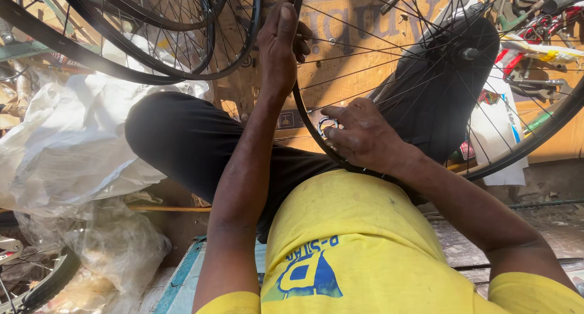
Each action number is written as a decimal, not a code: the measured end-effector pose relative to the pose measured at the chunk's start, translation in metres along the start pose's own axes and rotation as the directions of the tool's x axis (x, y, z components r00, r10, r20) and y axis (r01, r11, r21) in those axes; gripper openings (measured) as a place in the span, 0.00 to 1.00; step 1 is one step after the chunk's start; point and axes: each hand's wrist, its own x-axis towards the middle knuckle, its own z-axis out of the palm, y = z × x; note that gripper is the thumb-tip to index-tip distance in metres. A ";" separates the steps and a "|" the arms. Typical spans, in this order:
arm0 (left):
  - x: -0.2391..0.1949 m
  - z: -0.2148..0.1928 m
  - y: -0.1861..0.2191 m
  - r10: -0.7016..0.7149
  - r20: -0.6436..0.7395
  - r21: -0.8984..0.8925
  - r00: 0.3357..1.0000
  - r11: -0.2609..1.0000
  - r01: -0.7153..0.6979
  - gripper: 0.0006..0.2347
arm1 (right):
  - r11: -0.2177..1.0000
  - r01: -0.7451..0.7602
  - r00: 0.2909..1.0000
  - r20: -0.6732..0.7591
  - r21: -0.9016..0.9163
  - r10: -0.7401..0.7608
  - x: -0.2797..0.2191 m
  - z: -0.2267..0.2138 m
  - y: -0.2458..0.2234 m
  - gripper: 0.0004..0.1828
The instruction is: The person sits on the ground and uses a small metal tool to adjust the spokes of a bicycle wheel. They repeatedly rotate the wheel and tighten or loosen individual spokes to true the rim.
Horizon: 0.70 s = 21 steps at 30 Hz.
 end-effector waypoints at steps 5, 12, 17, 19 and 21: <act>0.002 0.006 -0.010 0.006 -0.049 0.020 0.999 1.000 -0.005 0.29 | 0.979 -0.200 0.953 0.237 0.030 0.188 0.001 0.002 0.011 0.12; -0.001 0.007 -0.006 -0.005 -0.073 -0.026 0.997 1.000 0.004 0.29 | 0.949 -0.118 0.981 0.114 -0.293 0.158 -0.004 0.030 0.009 0.15; 0.005 0.006 -0.004 -0.026 -0.084 -0.041 0.996 0.999 0.023 0.29 | 0.953 -0.169 0.916 0.316 -0.250 0.246 0.005 0.023 0.011 0.18; 0.002 0.007 -0.005 -0.016 -0.078 -0.014 0.997 1.000 0.015 0.29 | 0.969 -0.223 0.880 0.406 -0.103 0.245 0.010 0.008 0.016 0.24; 0.002 0.006 -0.007 -0.024 -0.080 -0.010 0.997 1.000 0.023 0.28 | 0.949 -0.312 0.836 0.486 0.042 0.253 0.016 -0.006 0.024 0.24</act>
